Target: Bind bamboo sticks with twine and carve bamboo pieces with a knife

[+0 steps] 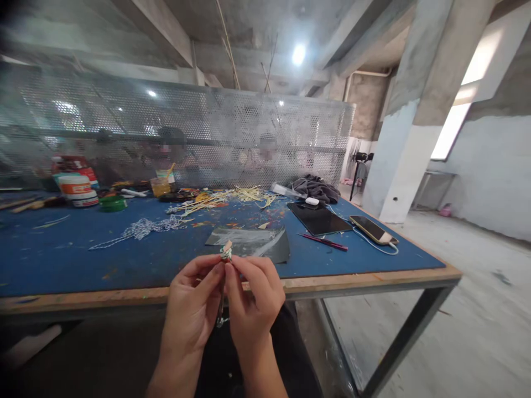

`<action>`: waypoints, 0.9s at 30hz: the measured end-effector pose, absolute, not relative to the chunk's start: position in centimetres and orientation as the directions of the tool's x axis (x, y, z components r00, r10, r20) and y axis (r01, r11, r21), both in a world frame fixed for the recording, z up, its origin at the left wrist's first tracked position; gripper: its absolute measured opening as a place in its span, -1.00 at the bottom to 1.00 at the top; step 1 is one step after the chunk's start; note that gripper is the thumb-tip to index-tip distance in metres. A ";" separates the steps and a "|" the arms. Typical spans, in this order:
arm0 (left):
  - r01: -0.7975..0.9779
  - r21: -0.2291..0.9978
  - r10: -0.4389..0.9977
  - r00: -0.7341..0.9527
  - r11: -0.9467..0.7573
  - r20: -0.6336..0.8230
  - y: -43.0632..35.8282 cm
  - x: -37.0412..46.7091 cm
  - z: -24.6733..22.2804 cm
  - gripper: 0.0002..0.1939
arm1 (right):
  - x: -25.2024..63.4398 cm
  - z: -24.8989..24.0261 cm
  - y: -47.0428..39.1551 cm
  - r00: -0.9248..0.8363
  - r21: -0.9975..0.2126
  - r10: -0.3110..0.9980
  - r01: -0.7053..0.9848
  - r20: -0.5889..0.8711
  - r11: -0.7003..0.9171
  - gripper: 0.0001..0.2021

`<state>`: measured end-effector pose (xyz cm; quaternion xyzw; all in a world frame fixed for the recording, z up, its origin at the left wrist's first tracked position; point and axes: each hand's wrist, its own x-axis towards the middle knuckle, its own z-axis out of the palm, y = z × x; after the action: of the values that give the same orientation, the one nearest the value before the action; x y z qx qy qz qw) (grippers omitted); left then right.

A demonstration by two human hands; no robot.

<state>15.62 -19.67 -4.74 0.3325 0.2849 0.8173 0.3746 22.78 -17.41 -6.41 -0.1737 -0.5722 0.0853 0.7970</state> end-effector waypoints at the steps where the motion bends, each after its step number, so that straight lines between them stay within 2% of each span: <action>1: -0.375 0.720 0.775 -0.523 -0.583 0.355 -19.6 15.7 -5.0 -0.77 | 22.8 -6.4 -17.4 0.332 -0.369 0.332 0.055 0.883 0.928 -0.79; 5: -0.152 0.714 0.665 -0.531 -0.684 0.524 -19.5 15.7 -5.8 -0.88 | 23.0 -6.3 -17.4 0.357 -0.382 0.355 0.006 0.864 0.924 -0.79; 11: 0.078 0.667 0.573 -0.444 -0.740 0.688 -20.3 15.9 -5.9 -0.80 | 22.8 -6.7 -17.3 0.382 -0.434 0.425 -0.067 0.821 0.898 -0.81; 17: 0.037 0.684 0.632 -0.350 -0.728 0.691 -20.6 16.4 -6.0 -0.74 | 23.3 -6.7 -17.5 0.418 -0.506 0.495 -0.093 0.762 0.857 -0.82; 22: -0.050 0.715 0.673 -0.388 -0.698 0.630 -20.7 16.6 -5.7 -0.80 | 23.6 -6.7 -17.7 0.421 -0.524 0.513 -0.101 0.748 0.846 -0.82; 27: -0.039 0.720 0.660 -0.435 -0.693 0.612 -21.0 16.6 -5.3 -0.81 | 23.6 -6.6 -18.0 0.393 -0.559 0.555 -0.117 0.733 0.821 -0.87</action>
<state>16.57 -21.00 -5.32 0.4823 0.3221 0.7835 0.2231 23.64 -17.97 -6.62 -0.2146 -0.5098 0.2082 0.8066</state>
